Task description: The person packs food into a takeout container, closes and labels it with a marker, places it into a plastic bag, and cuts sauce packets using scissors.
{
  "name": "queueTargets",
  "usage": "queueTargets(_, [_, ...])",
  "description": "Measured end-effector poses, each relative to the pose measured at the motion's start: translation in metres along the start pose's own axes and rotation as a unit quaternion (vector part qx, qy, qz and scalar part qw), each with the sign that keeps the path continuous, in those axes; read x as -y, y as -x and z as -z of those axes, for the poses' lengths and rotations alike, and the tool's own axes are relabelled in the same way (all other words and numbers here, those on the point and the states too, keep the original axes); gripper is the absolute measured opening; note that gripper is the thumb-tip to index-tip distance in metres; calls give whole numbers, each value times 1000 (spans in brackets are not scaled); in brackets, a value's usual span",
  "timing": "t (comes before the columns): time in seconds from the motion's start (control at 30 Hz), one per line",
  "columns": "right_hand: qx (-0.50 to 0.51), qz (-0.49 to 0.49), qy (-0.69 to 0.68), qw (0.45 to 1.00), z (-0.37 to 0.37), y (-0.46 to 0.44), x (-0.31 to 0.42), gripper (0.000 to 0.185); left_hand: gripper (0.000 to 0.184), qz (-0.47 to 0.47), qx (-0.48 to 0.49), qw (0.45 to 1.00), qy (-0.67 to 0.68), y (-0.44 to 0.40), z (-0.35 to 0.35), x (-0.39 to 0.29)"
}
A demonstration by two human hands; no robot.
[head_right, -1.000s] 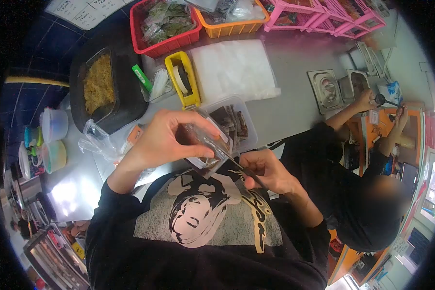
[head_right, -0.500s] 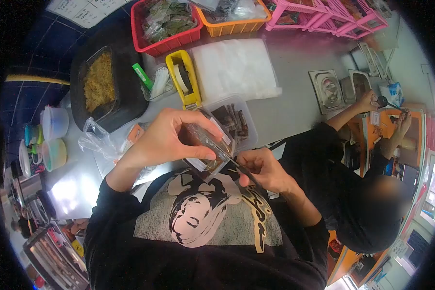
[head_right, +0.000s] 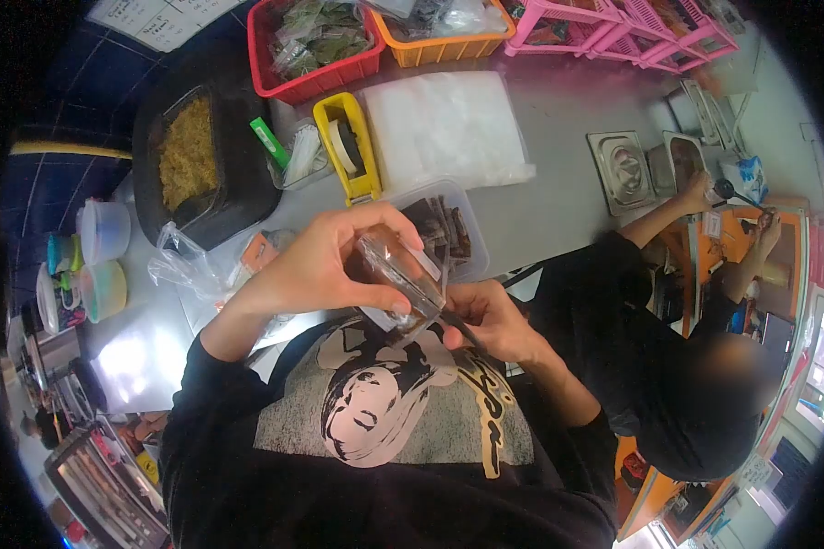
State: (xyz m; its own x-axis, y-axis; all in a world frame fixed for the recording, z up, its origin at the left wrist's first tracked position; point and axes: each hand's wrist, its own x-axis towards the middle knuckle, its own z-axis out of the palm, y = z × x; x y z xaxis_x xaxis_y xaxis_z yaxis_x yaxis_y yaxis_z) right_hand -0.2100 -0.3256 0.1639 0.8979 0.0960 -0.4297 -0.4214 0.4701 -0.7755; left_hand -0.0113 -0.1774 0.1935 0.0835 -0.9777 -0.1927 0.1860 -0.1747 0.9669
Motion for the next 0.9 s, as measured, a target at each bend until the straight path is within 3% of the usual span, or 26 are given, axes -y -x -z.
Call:
queueTargets(0.2, [-61, 34, 19, 997, -4, -2, -5, 65, 28, -18, -24, 999, 24, 4, 17, 10])
queueTargets(0.27, [15, 42, -34, 998, 7, -1, -17, 55, 32, -11, -9, 999, 29, 4, 17, 12])
queueTargets(0.7, [23, 53, -57, 997, 4, -12, -50, 53, 38, 4, 26, 998, -55, 0, 18, 2])
queueTargets(0.8, [0, 113, -184, 976, -1, -12, -55, 49, 38, 30, 48, 998, -24, -1, 16, 6])
queueTargets(0.87, [31, 20, -80, 996, 6, -12, -46, 46, 38, 44, 52, 997, -36, 0, 18, 4])
queueTargets(0.9, [31, 20, -80, 996, 5, -12, -47, 46, 38, 44, 52, 997, -35, 0, 18, 5])
